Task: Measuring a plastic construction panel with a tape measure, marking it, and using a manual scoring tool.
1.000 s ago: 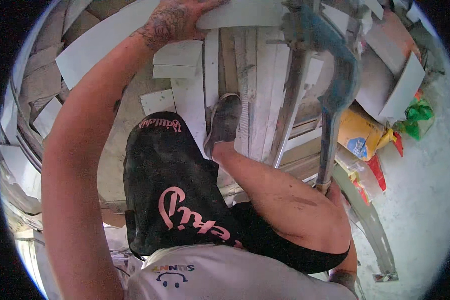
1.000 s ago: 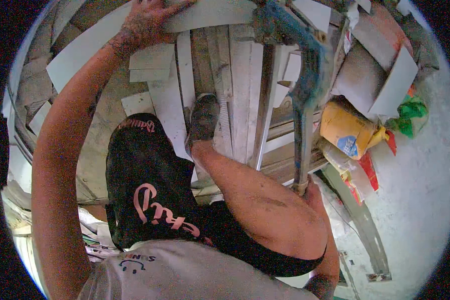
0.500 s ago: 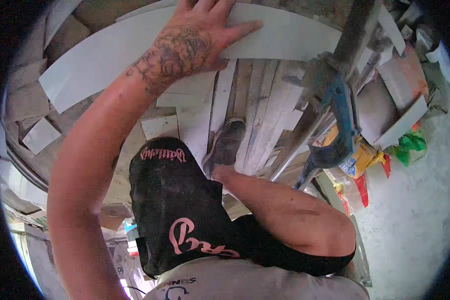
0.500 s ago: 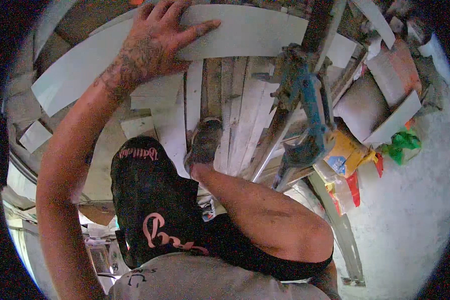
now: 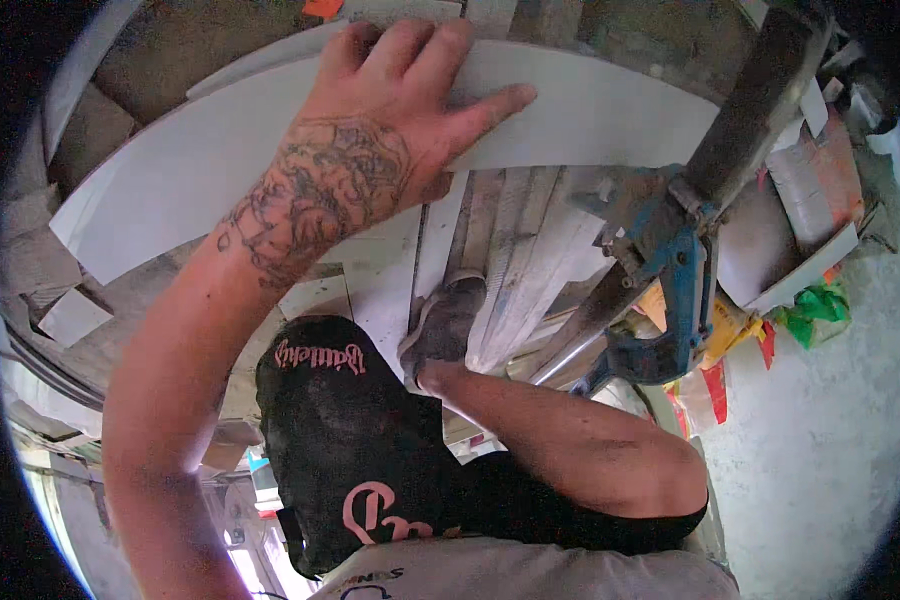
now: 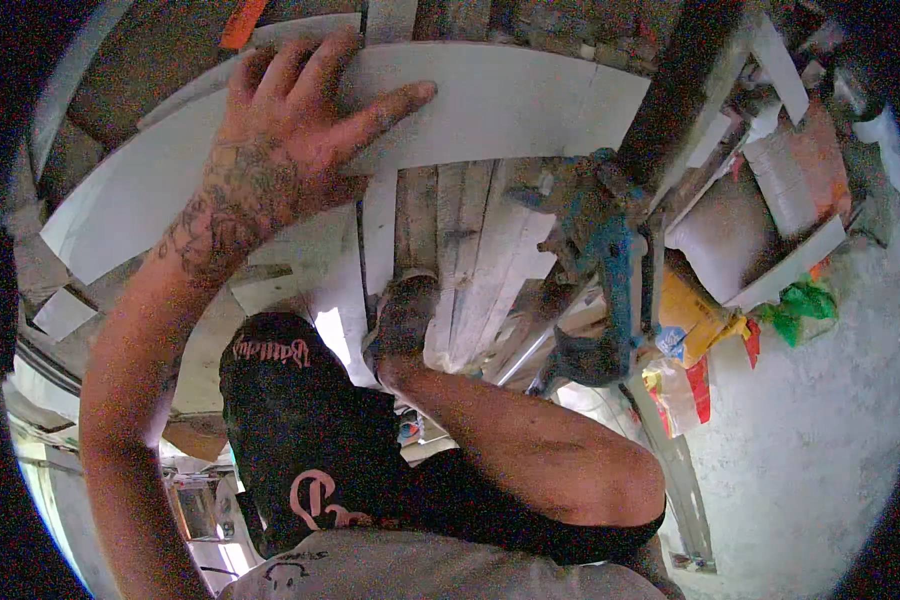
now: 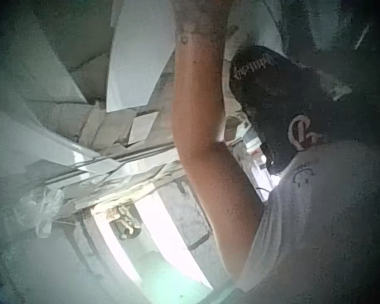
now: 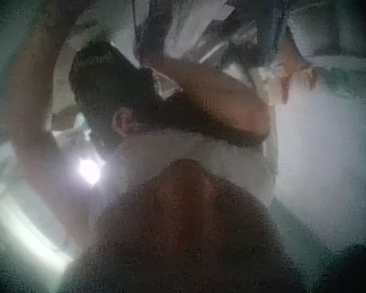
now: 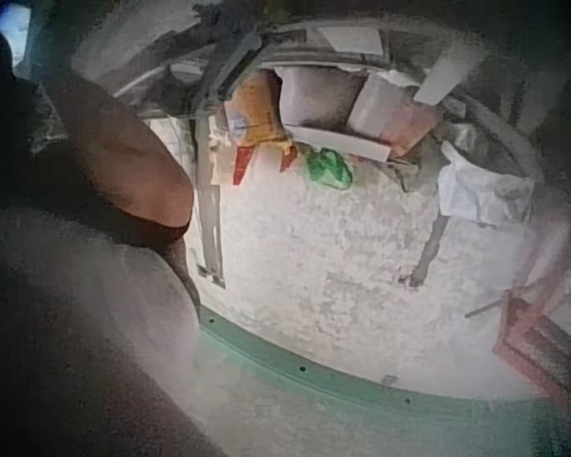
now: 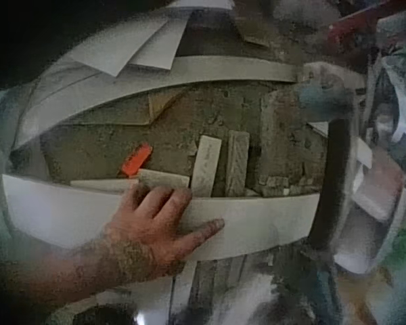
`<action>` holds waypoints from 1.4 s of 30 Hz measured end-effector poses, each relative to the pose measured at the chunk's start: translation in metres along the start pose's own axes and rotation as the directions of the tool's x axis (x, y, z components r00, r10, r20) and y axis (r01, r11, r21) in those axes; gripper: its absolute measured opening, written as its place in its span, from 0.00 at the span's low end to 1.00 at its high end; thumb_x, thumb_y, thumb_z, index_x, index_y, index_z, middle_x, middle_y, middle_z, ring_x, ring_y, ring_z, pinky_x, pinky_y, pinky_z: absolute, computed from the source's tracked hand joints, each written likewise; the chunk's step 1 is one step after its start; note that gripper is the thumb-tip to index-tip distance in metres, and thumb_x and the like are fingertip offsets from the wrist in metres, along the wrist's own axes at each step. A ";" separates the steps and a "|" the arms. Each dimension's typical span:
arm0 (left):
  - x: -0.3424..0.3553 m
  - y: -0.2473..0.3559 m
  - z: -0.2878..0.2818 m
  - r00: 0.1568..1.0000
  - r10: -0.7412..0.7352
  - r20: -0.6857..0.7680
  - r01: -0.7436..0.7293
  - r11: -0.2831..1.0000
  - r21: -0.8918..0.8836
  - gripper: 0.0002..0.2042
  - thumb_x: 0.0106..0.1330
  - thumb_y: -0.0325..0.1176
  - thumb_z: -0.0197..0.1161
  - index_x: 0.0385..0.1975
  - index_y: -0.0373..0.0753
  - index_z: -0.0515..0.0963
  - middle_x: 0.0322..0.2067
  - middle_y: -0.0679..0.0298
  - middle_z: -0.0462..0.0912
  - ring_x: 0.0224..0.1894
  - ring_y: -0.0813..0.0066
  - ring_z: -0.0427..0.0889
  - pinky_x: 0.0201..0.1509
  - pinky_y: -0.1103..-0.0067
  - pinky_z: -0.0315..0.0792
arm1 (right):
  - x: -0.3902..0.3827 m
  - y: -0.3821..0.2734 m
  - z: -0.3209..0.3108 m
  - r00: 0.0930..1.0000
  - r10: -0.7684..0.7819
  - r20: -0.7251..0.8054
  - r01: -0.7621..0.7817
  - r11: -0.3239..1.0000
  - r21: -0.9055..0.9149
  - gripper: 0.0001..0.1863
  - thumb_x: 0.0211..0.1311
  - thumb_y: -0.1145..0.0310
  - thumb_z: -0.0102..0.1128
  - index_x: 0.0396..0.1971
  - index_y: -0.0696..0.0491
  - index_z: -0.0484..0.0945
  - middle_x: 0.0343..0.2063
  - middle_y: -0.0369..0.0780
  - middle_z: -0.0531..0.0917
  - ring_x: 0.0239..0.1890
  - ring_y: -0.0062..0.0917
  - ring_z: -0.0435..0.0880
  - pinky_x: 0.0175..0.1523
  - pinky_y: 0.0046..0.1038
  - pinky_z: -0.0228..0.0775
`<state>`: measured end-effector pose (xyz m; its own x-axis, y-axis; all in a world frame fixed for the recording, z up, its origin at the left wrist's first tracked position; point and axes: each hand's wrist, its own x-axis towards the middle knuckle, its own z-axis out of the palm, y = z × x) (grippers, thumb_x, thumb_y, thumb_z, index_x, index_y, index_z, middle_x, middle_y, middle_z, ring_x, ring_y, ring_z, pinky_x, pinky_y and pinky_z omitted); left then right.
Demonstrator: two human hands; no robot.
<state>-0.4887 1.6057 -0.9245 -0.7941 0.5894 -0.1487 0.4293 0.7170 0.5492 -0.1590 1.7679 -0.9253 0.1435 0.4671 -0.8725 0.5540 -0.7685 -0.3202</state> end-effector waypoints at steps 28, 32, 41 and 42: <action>0.010 0.017 -0.049 0.991 0.135 0.016 -0.135 0.990 -0.045 0.38 0.49 0.54 0.64 0.63 0.60 0.57 0.58 0.48 0.58 0.60 0.51 0.57 0.61 0.55 0.49 | -0.002 -0.007 -0.002 0.845 0.018 0.535 -0.409 0.667 0.623 0.17 0.67 0.63 0.45 0.55 0.41 0.63 0.50 0.27 0.70 0.47 0.16 0.71 0.53 0.20 0.64; -0.011 -0.012 -0.013 0.991 0.131 0.020 -0.131 0.991 -0.016 0.40 0.48 0.55 0.66 0.63 0.60 0.57 0.59 0.47 0.57 0.61 0.51 0.57 0.61 0.56 0.49 | -0.077 -0.016 0.064 0.939 -0.152 0.307 0.152 0.988 0.024 0.20 0.70 0.65 0.37 0.60 0.47 0.56 0.57 0.31 0.62 0.55 0.18 0.62 0.61 0.21 0.51; 0.000 0.021 -0.039 0.984 0.171 -0.057 -0.172 0.985 -0.019 0.41 0.46 0.55 0.67 0.63 0.60 0.57 0.58 0.47 0.58 0.60 0.51 0.59 0.61 0.55 0.52 | -0.058 -0.027 0.041 0.865 -0.308 0.396 0.313 0.948 0.054 0.21 0.68 0.66 0.42 0.60 0.43 0.58 0.56 0.31 0.64 0.56 0.18 0.64 0.57 0.22 0.65; 0.002 0.033 -0.055 0.968 -0.036 0.248 -0.009 0.984 0.180 0.41 0.46 0.55 0.67 0.63 0.60 0.56 0.59 0.48 0.58 0.60 0.50 0.59 0.61 0.55 0.51 | -0.054 -0.024 0.038 0.867 -0.319 0.384 0.330 0.943 0.039 0.21 0.68 0.66 0.42 0.60 0.43 0.57 0.56 0.31 0.64 0.55 0.19 0.65 0.58 0.23 0.65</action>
<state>-0.5001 1.6099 -0.8614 -0.6779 0.6367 -0.3675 0.5070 0.7669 0.3934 -0.2112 1.7445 -0.8845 -0.3672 0.4821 -0.7955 0.5380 -0.5876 -0.6044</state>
